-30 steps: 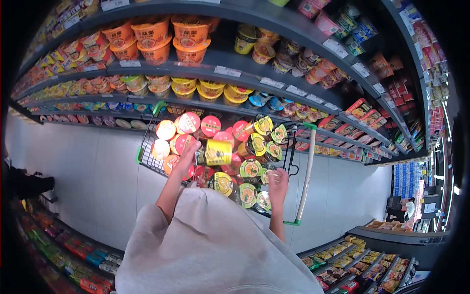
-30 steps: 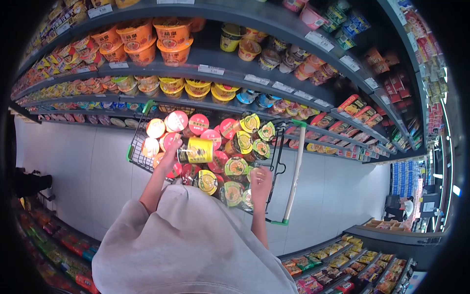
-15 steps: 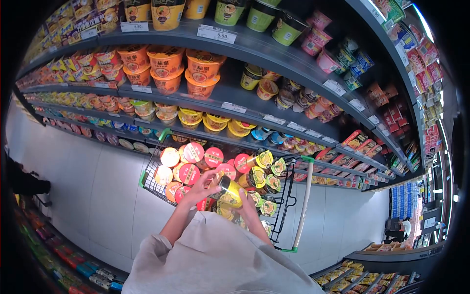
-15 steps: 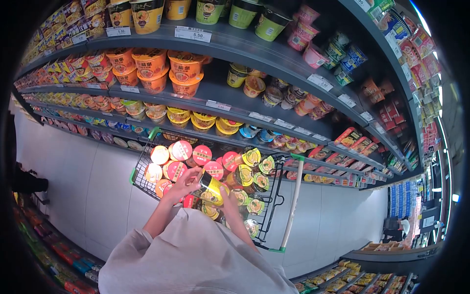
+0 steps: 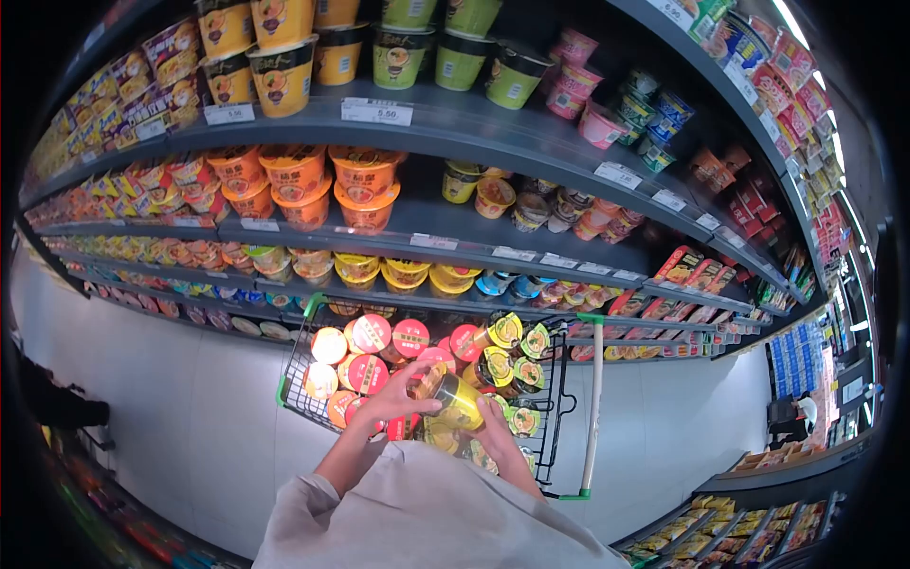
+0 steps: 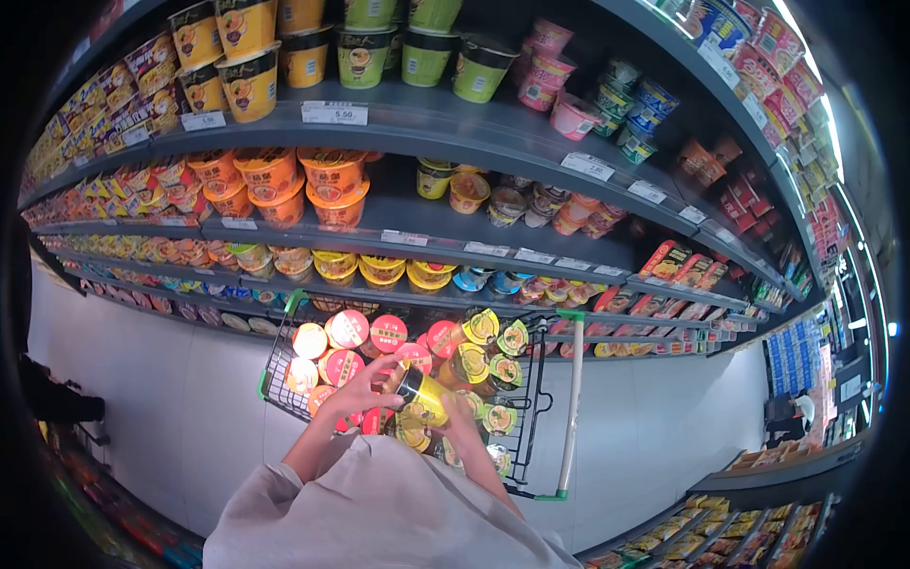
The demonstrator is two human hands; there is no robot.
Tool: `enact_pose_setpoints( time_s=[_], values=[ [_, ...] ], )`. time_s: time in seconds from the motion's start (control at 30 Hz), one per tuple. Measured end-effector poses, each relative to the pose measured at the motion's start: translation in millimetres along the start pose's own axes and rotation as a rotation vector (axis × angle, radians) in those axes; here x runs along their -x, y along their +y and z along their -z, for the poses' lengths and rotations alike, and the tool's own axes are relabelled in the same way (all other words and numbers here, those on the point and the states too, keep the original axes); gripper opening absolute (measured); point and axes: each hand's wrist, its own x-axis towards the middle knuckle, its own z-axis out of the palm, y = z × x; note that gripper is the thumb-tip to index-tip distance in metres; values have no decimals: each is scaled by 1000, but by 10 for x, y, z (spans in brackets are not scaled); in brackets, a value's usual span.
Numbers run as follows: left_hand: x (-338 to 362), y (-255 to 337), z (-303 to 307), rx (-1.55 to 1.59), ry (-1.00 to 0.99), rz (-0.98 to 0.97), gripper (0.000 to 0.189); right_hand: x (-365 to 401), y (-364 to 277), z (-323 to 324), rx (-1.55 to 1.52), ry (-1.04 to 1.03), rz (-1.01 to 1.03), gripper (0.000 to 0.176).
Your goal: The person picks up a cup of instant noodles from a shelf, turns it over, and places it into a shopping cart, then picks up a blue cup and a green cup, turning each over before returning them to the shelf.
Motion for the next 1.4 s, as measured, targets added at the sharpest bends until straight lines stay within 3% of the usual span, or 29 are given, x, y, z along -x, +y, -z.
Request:
enact_pose_setpoints(
  time_s=[0.07, 0.2, 0.33, 0.43, 0.6, 0.7, 0.8, 0.97, 1.4],
  values=[
    [-62, 19, -15, 31, -14, -30, 98, -72, 56, 28, -92, 15, 14, 52],
    [-308, 239, 107, -364, 11, -204, 93, -539, 230, 69, -349, -84, -59, 54],
    [-647, 894, 305, -764, 216, -587, 93, -427, -191, -356, -78, 46, 85, 42],
    [-1003, 1435, 556, -908, 437, -760, 90, -342, -333, -406, -57, -21, 118, 43],
    [-1699, 2045, 1028, -1113, 455, -704, 92, -373, -108, -248, -224, -100, 80, 46],
    [-2159, 2051, 1294, -1217, 445, -432, 99, -346, 117, -129, -237, -59, 48, 47],
    [-2369, 2192, 1422, -1264, 216, -40, 102, -291, 227, -1, -218, -30, 31, 48],
    [-2612, 1928, 1646, -1277, 155, 13, 99, -24, 256, 227, -213, 58, 50, 50],
    [-2549, 1955, 1626, -1319, 140, 81, 100, -42, 369, 540, -214, 119, 8, 52]
  ],
)
